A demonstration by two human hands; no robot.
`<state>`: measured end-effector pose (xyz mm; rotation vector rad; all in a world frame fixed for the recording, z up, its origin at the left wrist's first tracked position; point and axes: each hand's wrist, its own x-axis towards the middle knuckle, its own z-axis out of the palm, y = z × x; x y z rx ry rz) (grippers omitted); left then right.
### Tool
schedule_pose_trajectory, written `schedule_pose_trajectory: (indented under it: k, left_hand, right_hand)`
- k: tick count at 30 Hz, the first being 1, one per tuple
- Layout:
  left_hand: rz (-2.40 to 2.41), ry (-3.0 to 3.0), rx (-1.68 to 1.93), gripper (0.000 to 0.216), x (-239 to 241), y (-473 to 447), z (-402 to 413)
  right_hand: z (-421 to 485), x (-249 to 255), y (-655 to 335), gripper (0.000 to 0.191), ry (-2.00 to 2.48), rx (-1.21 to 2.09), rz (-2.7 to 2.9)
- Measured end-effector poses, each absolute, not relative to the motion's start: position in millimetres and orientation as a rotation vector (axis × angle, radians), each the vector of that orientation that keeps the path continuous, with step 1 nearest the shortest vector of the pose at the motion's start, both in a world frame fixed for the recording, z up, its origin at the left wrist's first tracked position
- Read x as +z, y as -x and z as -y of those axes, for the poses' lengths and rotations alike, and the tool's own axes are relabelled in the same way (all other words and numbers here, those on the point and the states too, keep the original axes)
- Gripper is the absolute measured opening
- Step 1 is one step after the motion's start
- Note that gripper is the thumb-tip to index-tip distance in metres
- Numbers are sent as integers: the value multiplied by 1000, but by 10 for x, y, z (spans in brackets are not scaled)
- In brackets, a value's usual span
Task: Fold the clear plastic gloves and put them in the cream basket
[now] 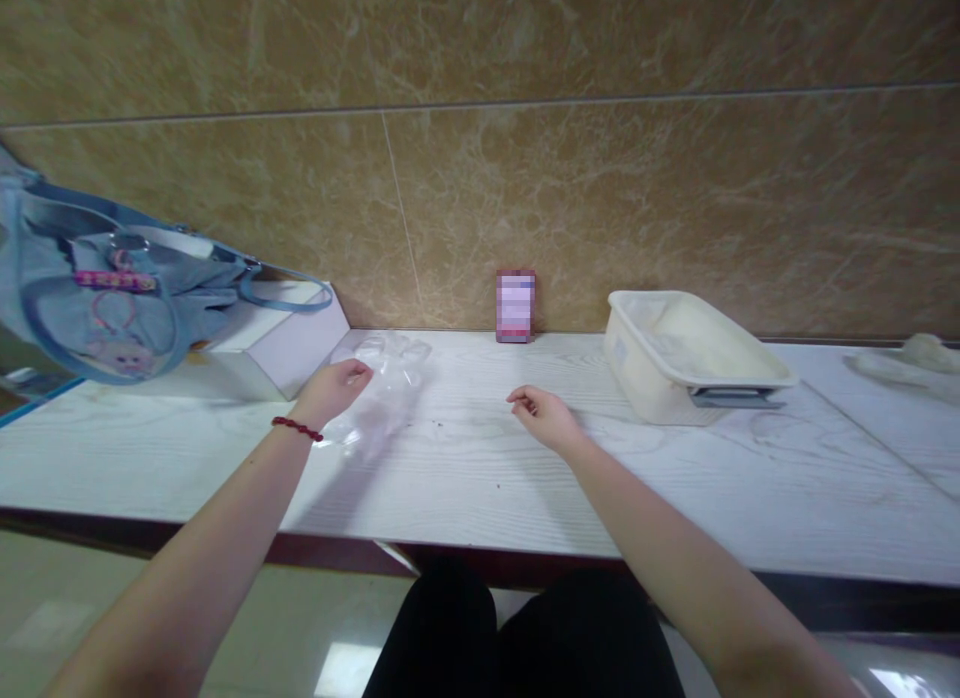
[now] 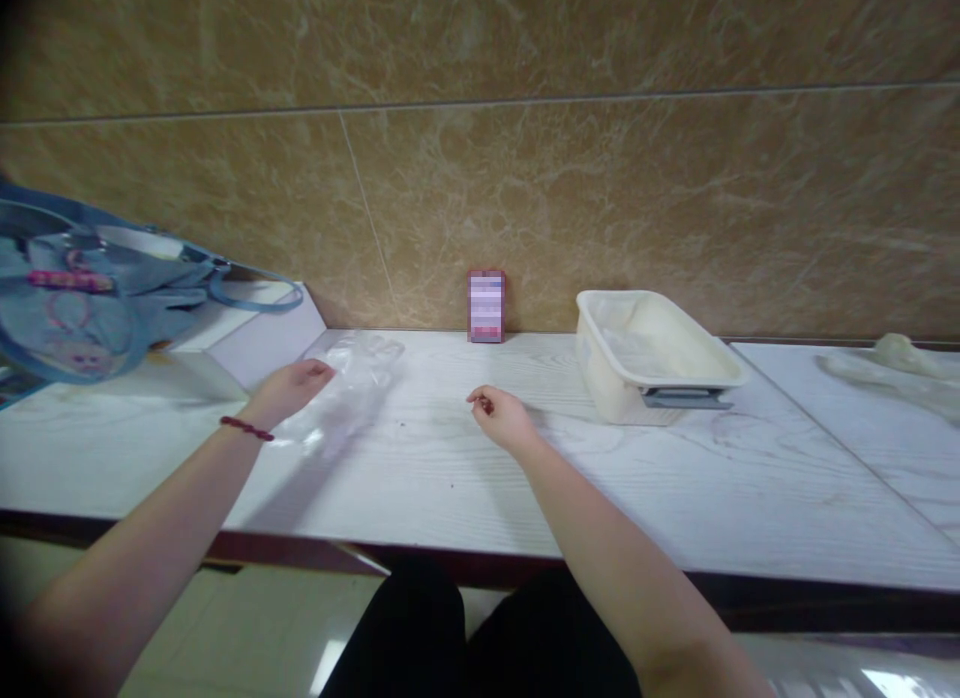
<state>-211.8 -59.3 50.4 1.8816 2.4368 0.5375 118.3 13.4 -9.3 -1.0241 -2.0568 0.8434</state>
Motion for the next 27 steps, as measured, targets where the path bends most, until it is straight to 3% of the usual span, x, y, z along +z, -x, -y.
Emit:
schedule_pose_trajectory:
  k: [7, 10, 13, 16, 21, 27]
  left_hand:
    - [-2064, -1761, 905, 28, 642, 1353, 421]
    - [-1826, -1502, 1048, 24, 645, 1065, 357]
    - [-1621, -1234, 1101, 22, 658, 835, 316]
    - [-1526, -1080, 1047, 23, 662, 686, 290]
    - [-1445, -1160, 961, 38, 692, 635, 314]
    - [-1536, -1817, 990, 58, 913, 663, 442]
  right_hand:
    - [22, -73, -1106, 28, 888, 976, 2111]
    - [99, -46, -1072, 52, 824, 643, 2193]
    - [177, -26, -1053, 62, 821, 208, 2238]
    - [258, -19, -1061, 54, 806, -8, 2230]
    - [266, 224, -1068, 13, 687, -100, 2204]
    - [-209, 860, -1034, 12, 817, 252, 2169]
